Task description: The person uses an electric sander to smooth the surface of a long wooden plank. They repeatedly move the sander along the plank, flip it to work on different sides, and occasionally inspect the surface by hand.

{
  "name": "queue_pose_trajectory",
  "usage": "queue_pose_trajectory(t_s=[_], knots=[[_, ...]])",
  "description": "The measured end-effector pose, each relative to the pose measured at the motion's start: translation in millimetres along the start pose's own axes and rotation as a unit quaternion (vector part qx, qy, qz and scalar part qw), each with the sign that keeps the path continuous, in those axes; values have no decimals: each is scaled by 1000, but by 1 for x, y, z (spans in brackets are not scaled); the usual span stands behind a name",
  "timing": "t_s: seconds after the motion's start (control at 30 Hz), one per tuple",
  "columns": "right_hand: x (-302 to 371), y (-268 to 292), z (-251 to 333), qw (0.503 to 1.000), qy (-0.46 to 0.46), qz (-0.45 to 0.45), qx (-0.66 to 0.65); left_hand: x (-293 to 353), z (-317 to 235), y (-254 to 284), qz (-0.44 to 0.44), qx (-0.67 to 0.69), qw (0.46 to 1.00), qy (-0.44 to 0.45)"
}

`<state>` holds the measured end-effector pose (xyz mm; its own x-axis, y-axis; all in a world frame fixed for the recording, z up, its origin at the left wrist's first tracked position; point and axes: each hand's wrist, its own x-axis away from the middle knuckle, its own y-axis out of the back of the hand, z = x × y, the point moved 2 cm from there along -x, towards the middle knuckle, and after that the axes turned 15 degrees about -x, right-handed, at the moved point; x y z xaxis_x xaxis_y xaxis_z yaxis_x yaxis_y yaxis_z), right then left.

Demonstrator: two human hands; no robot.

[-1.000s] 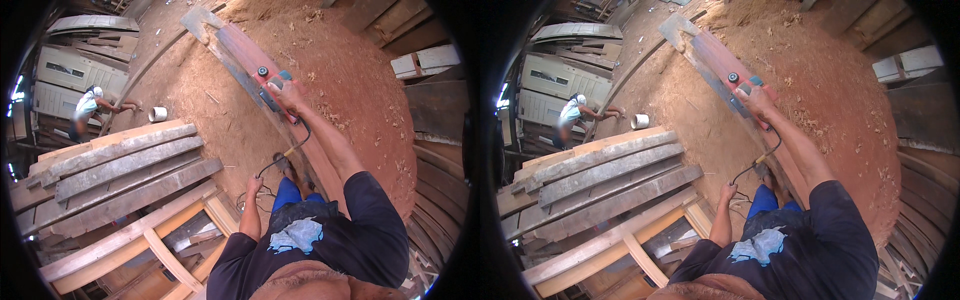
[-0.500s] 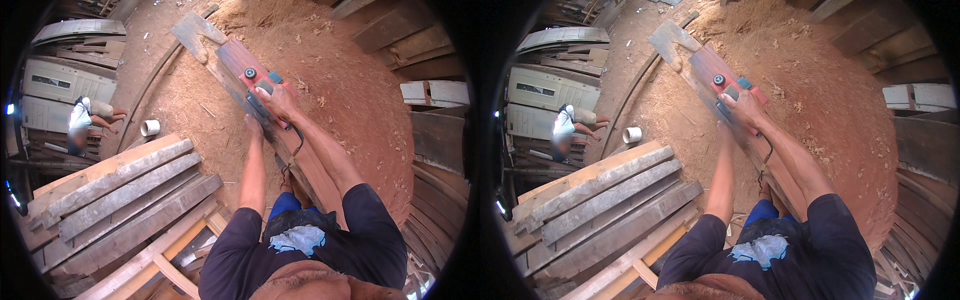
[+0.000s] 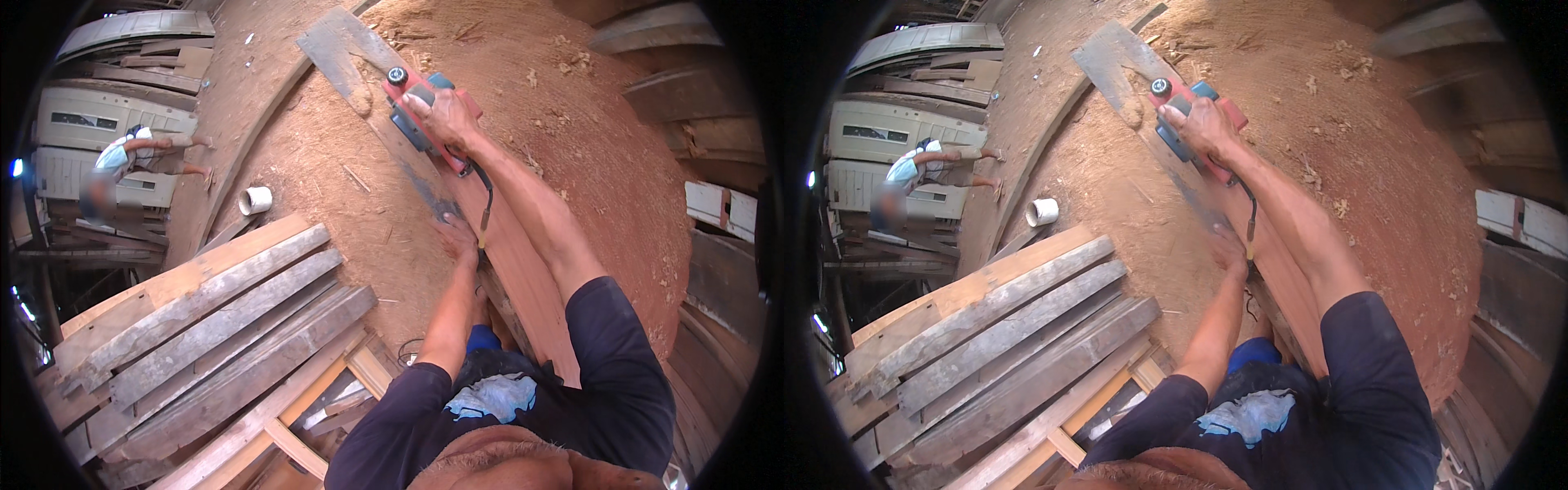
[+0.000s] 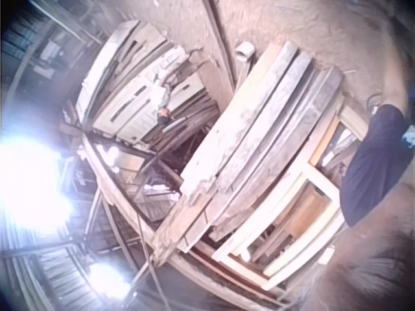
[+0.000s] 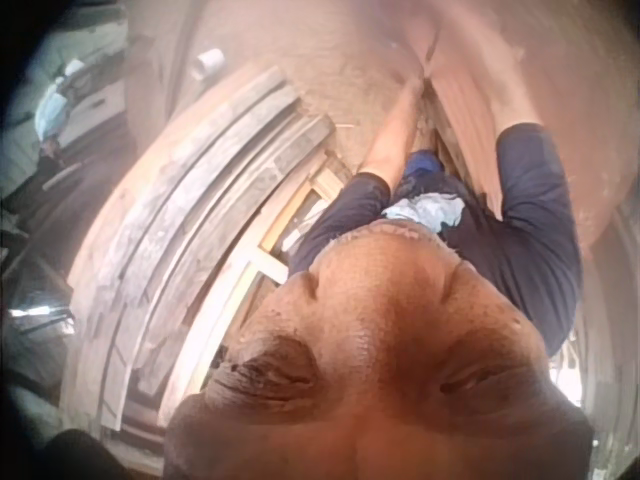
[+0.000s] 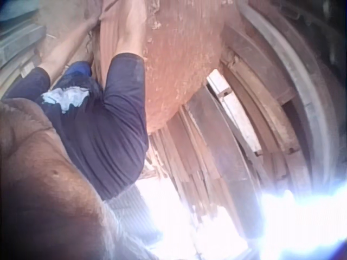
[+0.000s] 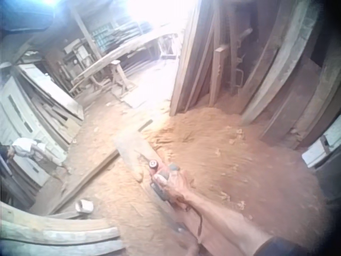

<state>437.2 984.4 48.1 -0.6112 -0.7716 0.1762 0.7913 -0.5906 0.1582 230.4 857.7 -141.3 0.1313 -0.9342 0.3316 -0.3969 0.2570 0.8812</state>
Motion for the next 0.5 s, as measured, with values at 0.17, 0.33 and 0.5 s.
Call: queue_pose_trajectory(t_s=[0.17, 0.33, 0.5], knots=[[-65, -8, 7, 999, -12, 18, 45, 9, -15, 18, -7, -61, 997, 45], [-34, 15, -16, 989, 138, -40, 16, 10, -19, 19, 18, -40, 997, 69], [108, 73, -34, 980, -50, -45, -190, 11, -11, 6, 14, -37, 997, 65]])
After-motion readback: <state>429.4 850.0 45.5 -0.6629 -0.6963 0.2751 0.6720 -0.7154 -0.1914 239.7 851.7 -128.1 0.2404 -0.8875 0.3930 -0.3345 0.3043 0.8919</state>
